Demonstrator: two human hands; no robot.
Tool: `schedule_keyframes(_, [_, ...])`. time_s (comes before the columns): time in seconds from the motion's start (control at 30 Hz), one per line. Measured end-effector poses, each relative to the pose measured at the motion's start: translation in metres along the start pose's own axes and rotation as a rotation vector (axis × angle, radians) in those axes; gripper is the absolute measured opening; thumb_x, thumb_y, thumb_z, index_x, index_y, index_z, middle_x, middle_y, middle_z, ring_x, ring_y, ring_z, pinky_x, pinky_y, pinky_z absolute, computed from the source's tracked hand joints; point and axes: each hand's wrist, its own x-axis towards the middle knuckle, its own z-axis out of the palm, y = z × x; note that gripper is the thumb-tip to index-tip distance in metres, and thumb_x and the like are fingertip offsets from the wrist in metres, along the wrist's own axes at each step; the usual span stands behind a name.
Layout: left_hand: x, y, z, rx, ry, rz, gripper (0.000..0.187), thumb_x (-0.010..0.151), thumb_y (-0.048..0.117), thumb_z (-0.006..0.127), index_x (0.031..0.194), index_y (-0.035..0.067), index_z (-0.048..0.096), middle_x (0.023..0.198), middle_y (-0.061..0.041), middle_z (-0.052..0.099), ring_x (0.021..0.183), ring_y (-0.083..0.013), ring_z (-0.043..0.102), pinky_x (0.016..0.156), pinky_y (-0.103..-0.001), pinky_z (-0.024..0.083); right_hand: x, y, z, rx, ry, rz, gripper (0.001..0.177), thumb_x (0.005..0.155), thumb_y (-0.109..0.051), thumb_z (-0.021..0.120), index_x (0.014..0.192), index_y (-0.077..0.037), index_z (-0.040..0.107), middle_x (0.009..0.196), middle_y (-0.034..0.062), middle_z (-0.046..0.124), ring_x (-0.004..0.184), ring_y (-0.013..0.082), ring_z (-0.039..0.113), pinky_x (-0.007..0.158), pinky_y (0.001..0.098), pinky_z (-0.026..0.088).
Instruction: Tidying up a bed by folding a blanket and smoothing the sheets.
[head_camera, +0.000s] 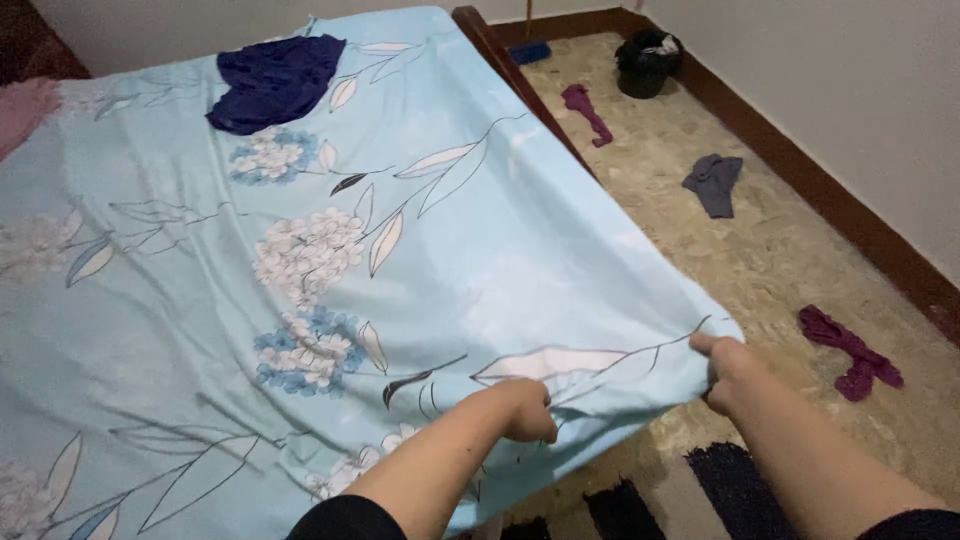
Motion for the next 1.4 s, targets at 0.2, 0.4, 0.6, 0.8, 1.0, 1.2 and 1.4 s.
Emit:
schedule_keyframes(0.2, [0.059,-0.009,-0.001,0.000,-0.044,0.049,0.052,0.075,0.038,0.075,0.113,0.004,0.078,0.119,-0.021,0.073,0.112,-0.0360,0.070,0.096,-0.046,0.054,0.015,0.009,-0.008,-0.296,-0.059,0.141,0.037,0.100,-0.029,0.061,0.126,-0.002,0.061,0.118,0.0139,0.071,0.099,0.0276,0.069,0.091,0.0428,0.057])
schedule_keyframes(0.4, [0.056,0.043,-0.024,-0.064,0.087,0.148,0.068,0.069,0.041,0.080,0.126,0.008,0.068,0.127,-0.021,0.068,0.117,-0.0362,0.065,0.101,-0.044,0.052,0.015,0.010,0.008,-0.121,-0.215,0.298,0.018,0.099,-0.012,0.063,0.110,0.001,0.058,0.101,0.0143,0.066,0.090,0.0244,0.070,0.079,0.0334,0.062])
schedule_keyframes(0.6, [0.036,0.115,-0.022,-0.057,0.252,0.163,0.088,0.067,0.041,0.088,0.139,0.011,0.048,0.132,-0.017,0.058,0.122,-0.0366,0.057,0.101,-0.047,0.048,-0.003,-0.005,0.024,0.010,-0.606,0.308,0.016,0.092,-0.005,0.059,0.106,0.002,0.056,0.097,0.0136,0.066,0.084,0.0234,0.071,0.078,0.0353,0.063])
schedule_keyframes(0.8, [0.064,0.135,0.000,-0.159,0.504,0.053,0.040,0.085,0.031,0.071,0.118,0.009,0.062,0.112,-0.017,0.071,0.107,-0.0394,0.067,0.091,-0.053,0.052,-0.030,-0.044,0.016,-0.078,-0.571,0.258,0.031,0.089,-0.002,0.059,0.119,0.002,0.056,0.112,0.0152,0.066,0.098,0.0269,0.070,0.090,0.0411,0.061])
schedule_keyframes(1.0, [0.081,0.160,0.019,-0.140,0.480,-0.076,0.023,0.086,0.024,0.064,0.104,0.014,0.073,0.105,-0.017,0.074,0.102,-0.0384,0.069,0.089,-0.052,0.055,0.055,-0.065,-0.024,0.100,-0.561,0.192,0.040,0.086,0.001,0.059,0.125,0.005,0.053,0.120,0.0144,0.064,0.110,0.0311,0.064,0.105,0.0489,0.053])
schedule_keyframes(1.2, [0.086,0.182,0.038,-0.142,0.371,-0.193,0.030,0.083,0.032,0.070,0.109,0.017,0.075,0.110,-0.014,0.073,0.108,-0.0354,0.067,0.094,-0.048,0.054,0.039,-0.098,-0.053,-0.220,-0.581,0.095,0.044,0.089,0.001,0.060,0.131,0.009,0.051,0.125,0.0212,0.064,0.108,0.0336,0.069,0.100,0.0453,0.059])
schedule_keyframes(1.4, [0.091,0.187,0.092,-0.108,0.320,-0.289,0.027,0.084,0.028,0.068,0.108,0.019,0.077,0.112,-0.011,0.073,0.112,-0.0321,0.067,0.095,-0.047,0.055,0.062,-0.075,-0.079,-0.682,-0.499,0.114,0.045,0.093,-0.011,0.063,0.135,0.003,0.053,0.123,0.0206,0.070,0.101,0.0318,0.073,0.086,0.0445,0.062])
